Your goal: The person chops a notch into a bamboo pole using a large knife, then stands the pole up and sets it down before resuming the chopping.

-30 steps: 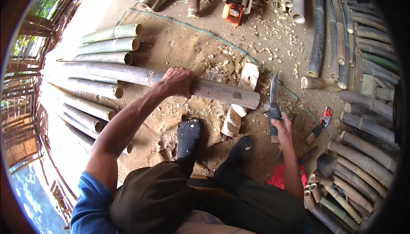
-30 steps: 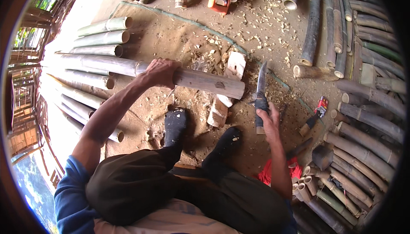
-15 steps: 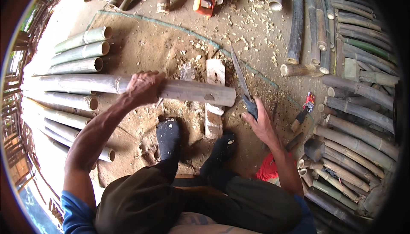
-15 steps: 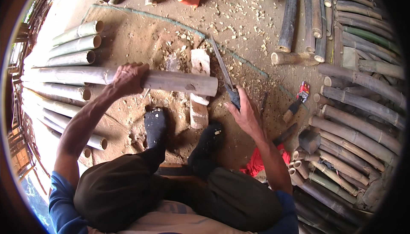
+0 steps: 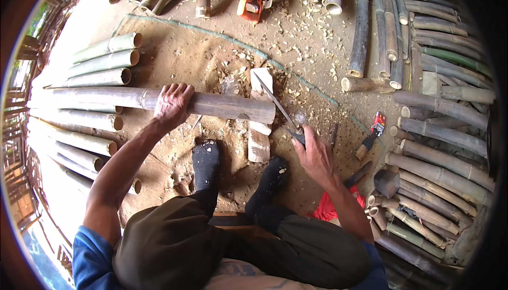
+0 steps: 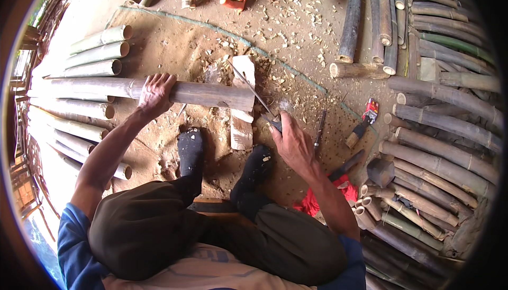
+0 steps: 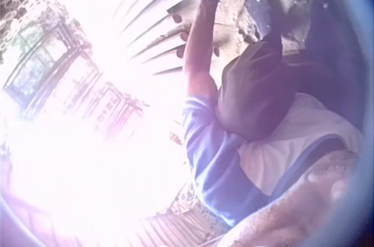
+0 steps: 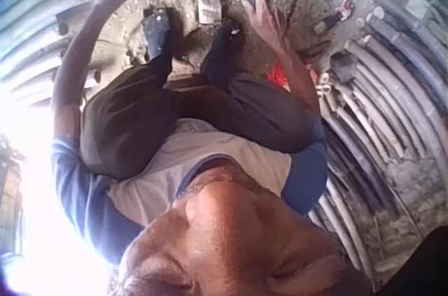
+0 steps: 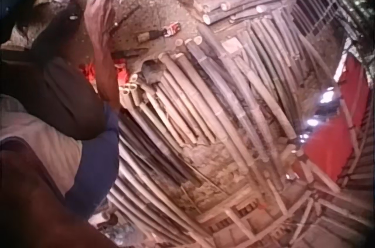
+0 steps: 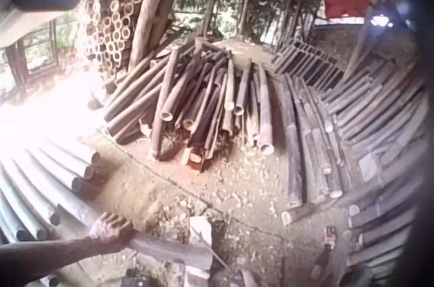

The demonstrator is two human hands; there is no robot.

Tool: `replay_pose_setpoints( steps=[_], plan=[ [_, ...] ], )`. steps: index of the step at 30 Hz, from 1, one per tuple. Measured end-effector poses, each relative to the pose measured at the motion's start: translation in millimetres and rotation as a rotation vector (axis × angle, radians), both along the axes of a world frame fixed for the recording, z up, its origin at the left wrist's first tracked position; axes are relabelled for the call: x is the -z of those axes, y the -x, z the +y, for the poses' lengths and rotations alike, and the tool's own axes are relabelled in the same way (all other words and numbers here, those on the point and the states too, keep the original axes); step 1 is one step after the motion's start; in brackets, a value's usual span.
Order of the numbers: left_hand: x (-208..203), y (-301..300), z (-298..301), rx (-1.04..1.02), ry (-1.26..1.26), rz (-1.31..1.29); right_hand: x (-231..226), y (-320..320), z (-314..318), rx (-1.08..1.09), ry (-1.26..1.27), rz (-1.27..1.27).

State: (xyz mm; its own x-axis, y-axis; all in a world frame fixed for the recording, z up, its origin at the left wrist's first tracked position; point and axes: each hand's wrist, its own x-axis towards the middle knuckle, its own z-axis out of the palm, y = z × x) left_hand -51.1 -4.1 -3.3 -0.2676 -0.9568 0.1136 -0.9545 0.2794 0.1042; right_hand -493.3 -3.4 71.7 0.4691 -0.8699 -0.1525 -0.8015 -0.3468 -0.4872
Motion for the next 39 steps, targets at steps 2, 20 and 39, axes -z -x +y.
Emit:
replay_pose_setpoints(
  steps=[2,20,39],
  plan=[
    [-8.4,-5.2,-15.5,0.002,-0.299,-0.017,-8.7,-7.7,-6.6,0.013,-0.019,-0.049],
    [-9.9,-10.6,-29.2,-0.055,-0.62,0.08,-70.9,-71.5,-12.8,-0.118,0.216,-0.158],
    [-12.9,-1.6,-31.9,-0.039,-0.584,0.051,19.0,-14.3,-29.8,0.003,-0.153,0.431]
  ],
)
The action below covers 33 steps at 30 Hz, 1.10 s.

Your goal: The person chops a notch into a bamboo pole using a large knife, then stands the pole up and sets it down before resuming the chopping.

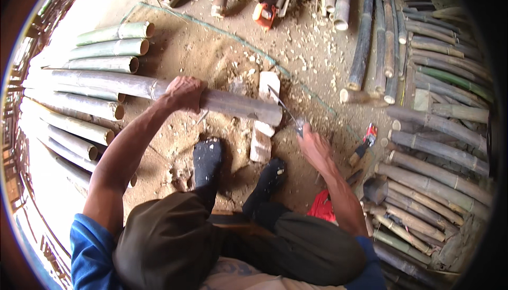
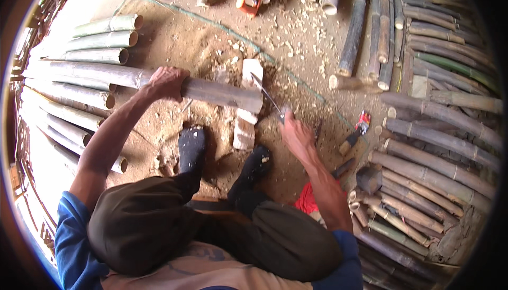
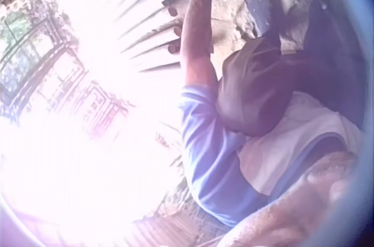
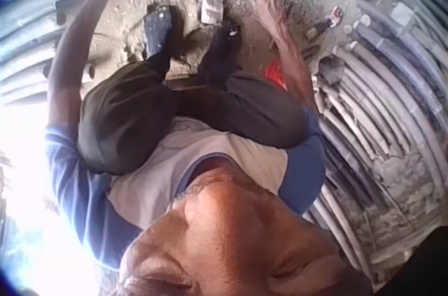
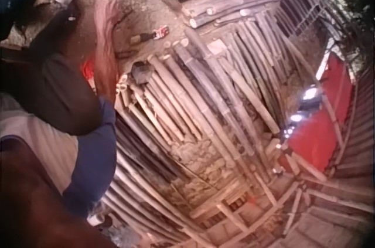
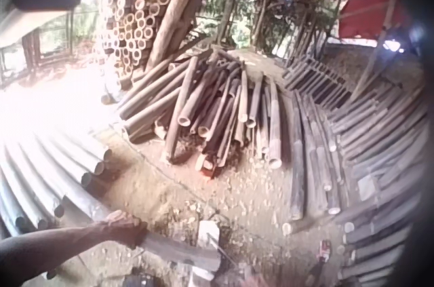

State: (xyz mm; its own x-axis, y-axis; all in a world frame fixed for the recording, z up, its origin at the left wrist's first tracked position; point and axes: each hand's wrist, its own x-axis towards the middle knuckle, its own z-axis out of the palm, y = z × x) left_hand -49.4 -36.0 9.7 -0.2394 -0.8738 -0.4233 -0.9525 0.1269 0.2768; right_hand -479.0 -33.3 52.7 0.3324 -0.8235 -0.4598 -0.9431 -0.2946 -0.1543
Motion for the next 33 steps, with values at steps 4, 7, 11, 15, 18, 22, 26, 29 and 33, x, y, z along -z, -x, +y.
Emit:
replay_pose_setpoints(
  steps=[4,7,11,15,18,22,26,29,33],
  plan=[
    [1.1,-6.5,3.8,-0.073,-0.067,0.008,-65.2,-22.0,9.6,-0.098,0.159,-0.344],
    [11.7,-4.8,15.9,-0.055,0.137,0.013,-101.2,-47.3,21.8,-0.134,0.342,-0.641],
    [26.2,1.7,26.7,-0.016,0.388,0.068,-20.3,-3.4,20.0,-0.114,0.184,-0.368],
    [37.6,-6.1,22.7,-0.01,0.524,0.062,-19.7,6.0,3.5,-0.115,0.073,-0.085],
    [35.1,0.7,26.7,-0.05,0.538,0.099,-87.1,-31.3,13.1,-0.094,0.159,-0.356],
    [25.8,2.1,38.2,-0.055,0.527,0.061,-99.0,-50.3,24.4,-0.144,0.329,-0.708],
    [37.0,4.5,33.4,-0.032,0.628,0.076,-12.8,-6.0,4.5,-0.082,0.072,-0.142],
    [27.2,-1.7,22.9,0.038,0.367,-0.083,-46.8,-29.3,0.2,-0.044,-0.005,-0.124],
    [24.2,-27.5,-12.9,0.04,-0.25,0.115,-111.7,-64.3,8.3,-0.098,0.109,-0.497]
  ],
)
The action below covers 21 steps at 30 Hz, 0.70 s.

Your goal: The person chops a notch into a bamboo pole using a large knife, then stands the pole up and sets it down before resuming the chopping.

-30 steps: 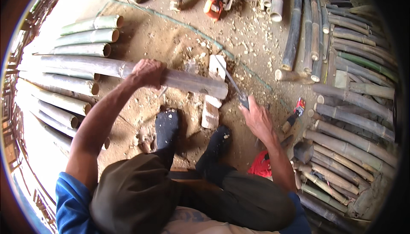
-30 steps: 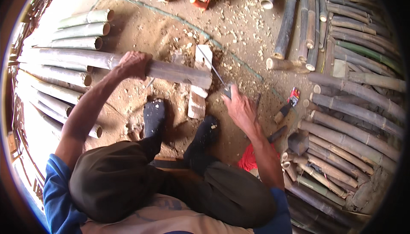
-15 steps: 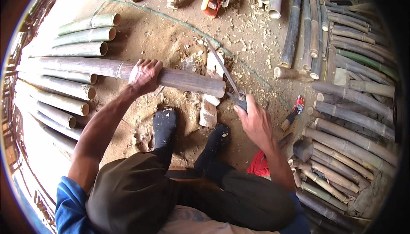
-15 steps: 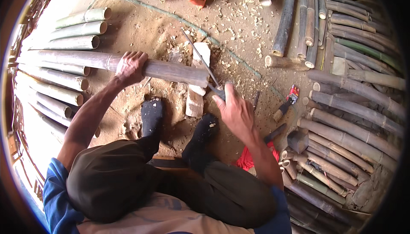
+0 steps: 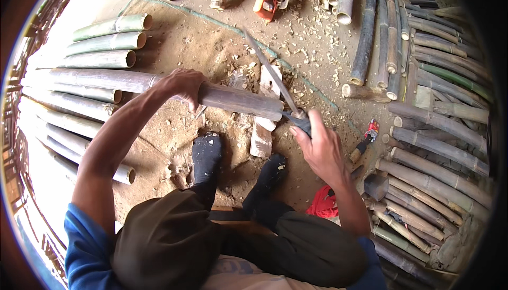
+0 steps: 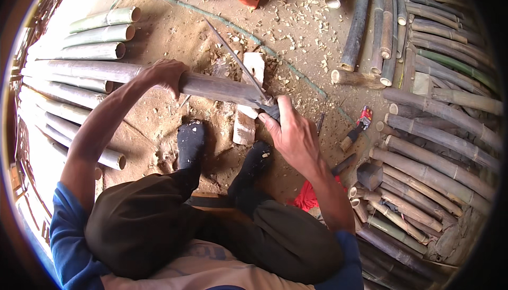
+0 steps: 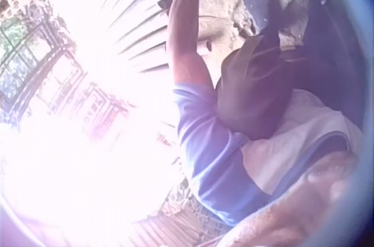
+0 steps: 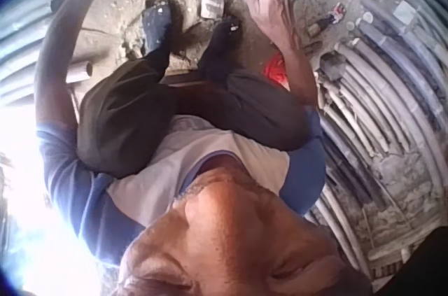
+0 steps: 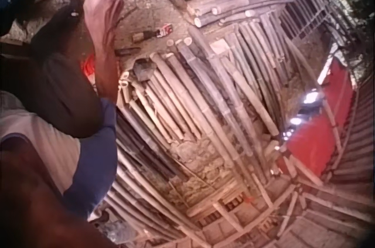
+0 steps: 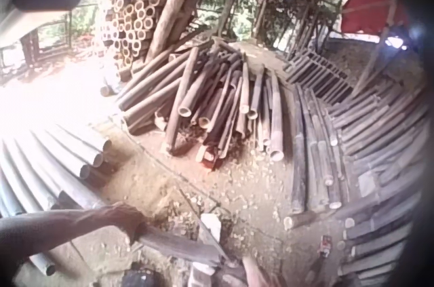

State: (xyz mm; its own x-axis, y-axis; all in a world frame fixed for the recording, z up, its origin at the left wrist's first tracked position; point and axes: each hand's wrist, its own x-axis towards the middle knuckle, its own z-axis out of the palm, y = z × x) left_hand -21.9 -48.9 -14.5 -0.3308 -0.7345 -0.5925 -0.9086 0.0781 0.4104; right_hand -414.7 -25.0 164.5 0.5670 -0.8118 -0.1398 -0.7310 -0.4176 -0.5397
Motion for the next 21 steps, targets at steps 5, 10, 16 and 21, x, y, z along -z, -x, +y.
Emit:
replay_pose_setpoints(
  steps=[5,10,16,21],
  plan=[
    [-2.9,18.5,0.8,-0.027,0.058,-0.089,61.2,49.4,13.3,0.03,0.051,-0.163],
    [8.4,17.6,16.1,-0.108,0.238,-0.059,48.8,38.9,-1.1,-0.064,0.016,0.288],
    [7.4,22.5,32.3,-0.146,0.591,-0.035,9.0,3.0,15.9,-0.041,0.181,-0.196],
    [13.1,24.6,27.4,-0.138,0.563,-0.013,89.4,40.6,-6.0,-0.018,-0.024,0.447]
  ],
)
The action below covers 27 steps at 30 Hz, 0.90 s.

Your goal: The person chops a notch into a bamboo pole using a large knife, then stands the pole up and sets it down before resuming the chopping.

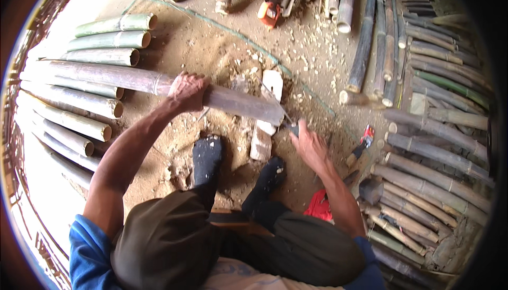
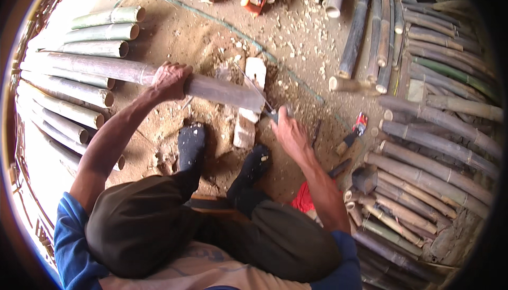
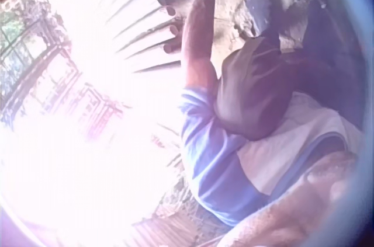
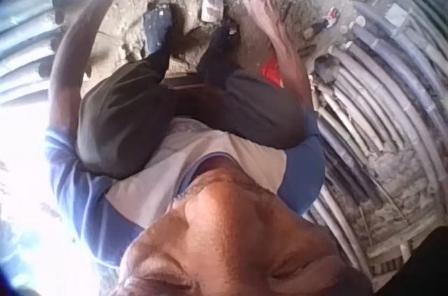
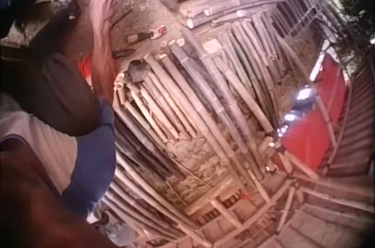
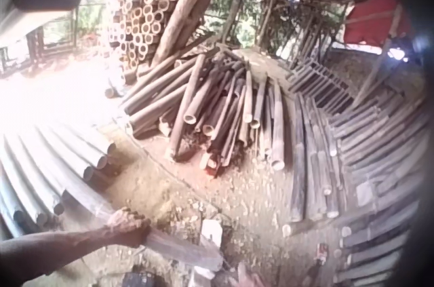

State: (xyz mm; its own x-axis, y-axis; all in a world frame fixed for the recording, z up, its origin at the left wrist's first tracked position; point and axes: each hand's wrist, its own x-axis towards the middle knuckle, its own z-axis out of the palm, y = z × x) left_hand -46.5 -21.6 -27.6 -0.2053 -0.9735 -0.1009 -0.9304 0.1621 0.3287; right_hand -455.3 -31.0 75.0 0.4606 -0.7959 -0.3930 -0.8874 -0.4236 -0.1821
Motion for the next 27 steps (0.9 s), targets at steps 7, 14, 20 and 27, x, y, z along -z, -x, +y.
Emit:
replay_pose_setpoints(
  steps=[7,14,20,27],
  plan=[
    [-8.8,-1.1,9.2,-0.02,0.008,-0.004,-93.1,-59.7,8.6,-0.143,0.301,-0.619],
    [-4.2,2.1,1.9,0.0,0.037,-0.038,0.7,-7.8,-3.9,-0.023,0.031,0.018],
    [-9.7,-2.1,12.3,-0.022,0.024,-0.006,-91.0,-62.5,14.4,-0.023,0.14,-0.61],
    [-7.4,-3.3,-13.8,0.04,-0.034,-0.13,11.1,1.9,-21.3,0.085,-0.007,-0.199]
  ],
)
